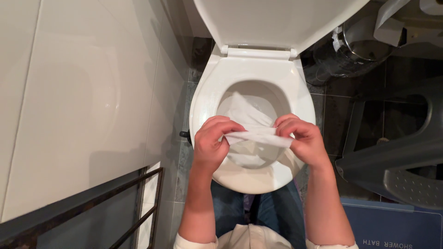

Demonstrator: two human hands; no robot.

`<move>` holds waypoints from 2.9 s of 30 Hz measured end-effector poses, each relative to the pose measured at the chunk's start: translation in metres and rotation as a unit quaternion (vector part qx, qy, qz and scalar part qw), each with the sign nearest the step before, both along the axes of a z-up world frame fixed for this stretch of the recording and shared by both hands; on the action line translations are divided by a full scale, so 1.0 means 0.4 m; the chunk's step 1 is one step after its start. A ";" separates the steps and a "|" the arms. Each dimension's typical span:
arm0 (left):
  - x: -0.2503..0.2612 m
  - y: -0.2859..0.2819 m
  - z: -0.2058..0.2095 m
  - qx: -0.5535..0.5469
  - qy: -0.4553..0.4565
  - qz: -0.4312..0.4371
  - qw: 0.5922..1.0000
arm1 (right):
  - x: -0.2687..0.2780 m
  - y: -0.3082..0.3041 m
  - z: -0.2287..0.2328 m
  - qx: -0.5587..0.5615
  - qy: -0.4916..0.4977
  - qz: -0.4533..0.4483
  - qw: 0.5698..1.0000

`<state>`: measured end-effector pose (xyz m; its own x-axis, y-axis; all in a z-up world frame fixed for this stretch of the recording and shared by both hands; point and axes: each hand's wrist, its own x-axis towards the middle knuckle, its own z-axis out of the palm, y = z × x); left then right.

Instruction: Cleaning the surfaces of a toilet with wet wipes and then washing hands at the sink.

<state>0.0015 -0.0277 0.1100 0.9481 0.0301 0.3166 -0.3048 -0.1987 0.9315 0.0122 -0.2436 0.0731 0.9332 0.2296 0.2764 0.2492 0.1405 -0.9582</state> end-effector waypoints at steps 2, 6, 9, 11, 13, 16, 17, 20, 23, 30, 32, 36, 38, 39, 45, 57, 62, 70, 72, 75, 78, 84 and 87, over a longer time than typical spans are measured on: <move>-0.001 0.005 0.000 0.048 -0.133 0.013 0.990 | -0.016 0.014 0.025 -0.143 -0.064 -0.022 0.987; -0.038 0.023 0.002 0.084 -0.183 0.036 0.979 | -0.046 0.039 0.076 -0.174 -0.123 -0.095 0.972; -0.073 0.050 0.007 0.111 -0.141 0.030 0.983 | -0.074 0.039 0.084 -0.143 -0.133 -0.110 0.974; -0.098 0.074 0.052 0.013 0.044 -0.102 0.994 | -0.104 0.017 0.059 -0.098 -0.042 -0.015 0.994; -0.118 0.110 0.047 0.007 0.129 -0.151 0.980 | -0.142 0.020 0.052 -0.099 0.015 0.015 0.995; -0.131 0.139 0.042 0.052 0.258 -0.210 0.941 | -0.181 0.039 0.026 -0.135 0.125 0.078 0.980; -0.130 0.144 0.040 0.101 0.302 -0.222 0.921 | -0.191 0.047 0.015 -0.171 0.177 0.109 0.963; -0.168 0.126 -0.066 0.325 0.244 -0.139 0.903 | -0.210 0.095 -0.003 -0.346 0.070 0.151 0.923; -0.171 0.052 -0.047 0.328 0.096 -0.047 0.939 | -0.218 0.121 -0.034 -0.358 -0.031 0.144 0.922; -0.328 -0.073 -0.185 0.419 0.093 -0.071 0.900 | -0.198 0.078 -0.034 -0.440 0.011 0.022 0.898; -0.336 -0.075 -0.207 0.559 0.101 0.017 0.823 | -0.186 0.063 -0.026 -0.417 -0.031 -0.019 0.908; -0.244 -0.042 -0.209 0.554 0.119 0.067 0.821 | -0.180 0.044 -0.035 -0.423 -0.034 -0.039 0.904; -0.186 -0.025 -0.235 0.487 0.076 0.097 0.865 | -0.183 0.030 -0.062 -0.437 -0.026 -0.100 0.894; -0.145 -0.021 -0.241 0.487 0.076 0.096 0.865 | -0.182 0.022 -0.068 -0.437 -0.026 -0.100 0.894; 0.086 -0.030 -0.219 0.555 0.192 0.016 0.809 | -0.165 -0.003 -0.074 -0.398 -0.006 -0.147 0.905; 0.305 -0.097 -0.217 0.431 0.136 -0.022 0.892 | -0.020 0.003 -0.074 -0.371 0.031 -0.176 0.911; 0.261 -0.115 -0.215 0.449 0.231 0.061 0.861 | 0.062 0.034 -0.043 -0.352 0.039 -0.188 0.916; 0.360 -0.194 -0.220 0.460 0.218 0.012 0.861 | 0.092 0.018 -0.075 -0.345 0.048 -0.201 0.915; 0.368 -0.220 -0.235 0.479 0.221 0.017 0.849 | 0.086 0.005 -0.088 -0.339 0.050 -0.206 0.917; 0.355 -0.266 -0.273 0.501 0.165 0.019 0.849 | 0.070 -0.017 -0.095 -0.330 0.040 -0.214 0.918; 0.335 -0.323 -0.306 0.495 0.071 -0.014 0.866 | 0.051 -0.040 -0.095 -0.327 0.031 -0.231 0.916; 0.283 -0.442 -0.384 0.470 -0.057 -0.084 0.877 | 0.019 -0.097 -0.078 -0.318 -0.023 -0.260 0.911; 0.209 -0.474 -0.404 0.421 -0.109 -0.112 0.894 | 0.001 -0.127 -0.065 -0.310 -0.037 -0.285 0.906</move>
